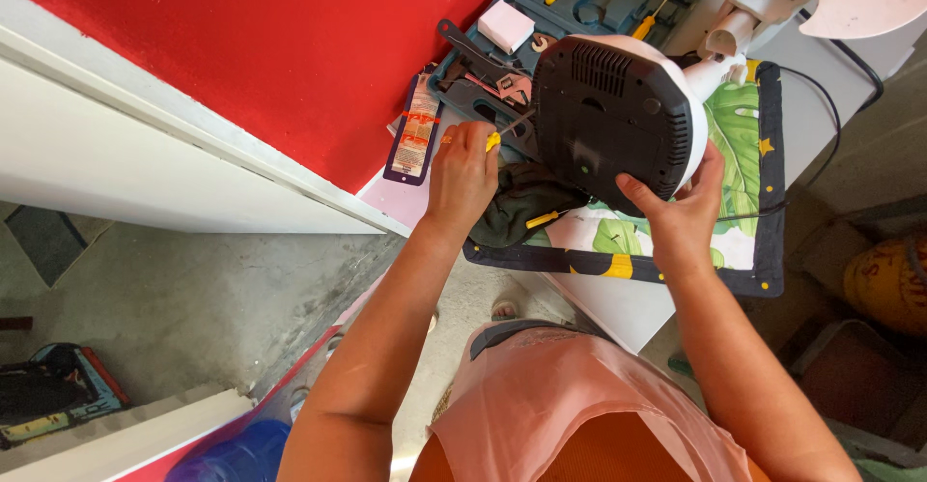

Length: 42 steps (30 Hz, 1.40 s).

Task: The person uses a yellow-handled screwdriver to repeatedly tighten and loosen screws on the back casing of a white and black electric fan. The fan is held steady with the left hand while the right hand operates the tool on the screw holes.

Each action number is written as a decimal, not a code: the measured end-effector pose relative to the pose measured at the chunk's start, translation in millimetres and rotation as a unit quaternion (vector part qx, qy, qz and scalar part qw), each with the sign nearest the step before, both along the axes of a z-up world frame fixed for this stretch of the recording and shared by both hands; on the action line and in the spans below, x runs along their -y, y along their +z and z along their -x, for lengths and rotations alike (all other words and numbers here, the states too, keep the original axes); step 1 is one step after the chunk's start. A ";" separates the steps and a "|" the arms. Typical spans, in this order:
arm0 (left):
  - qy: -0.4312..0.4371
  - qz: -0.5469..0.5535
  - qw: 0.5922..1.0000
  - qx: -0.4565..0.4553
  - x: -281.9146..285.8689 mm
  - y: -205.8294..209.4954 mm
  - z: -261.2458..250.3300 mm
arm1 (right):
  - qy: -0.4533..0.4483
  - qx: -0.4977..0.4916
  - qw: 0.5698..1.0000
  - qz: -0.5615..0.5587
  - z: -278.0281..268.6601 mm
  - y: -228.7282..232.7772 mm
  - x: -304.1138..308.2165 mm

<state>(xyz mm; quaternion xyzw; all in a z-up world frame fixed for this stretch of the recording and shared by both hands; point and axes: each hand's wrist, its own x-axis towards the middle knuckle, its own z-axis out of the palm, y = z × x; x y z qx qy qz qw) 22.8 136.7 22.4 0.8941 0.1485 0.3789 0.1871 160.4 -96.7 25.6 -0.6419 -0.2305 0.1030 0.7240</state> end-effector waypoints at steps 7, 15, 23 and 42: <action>0.011 -0.159 0.987 0.019 -10.3 -10.7 3.9 | -0.043 0.169 0.978 0.117 4.4 16.4 -6.7; 0.019 0.030 0.999 -0.002 -12.3 -37.6 -9.6 | -0.016 0.054 0.996 0.075 4.1 22.3 -11.5; -0.073 0.803 0.575 -0.142 -61.2 -47.7 -29.8 | -0.017 0.042 0.996 0.073 5.9 20.8 -10.5; -0.032 0.083 0.992 0.087 -16.2 -33.6 3.6 | -0.018 0.062 0.992 0.110 4.6 24.7 -6.4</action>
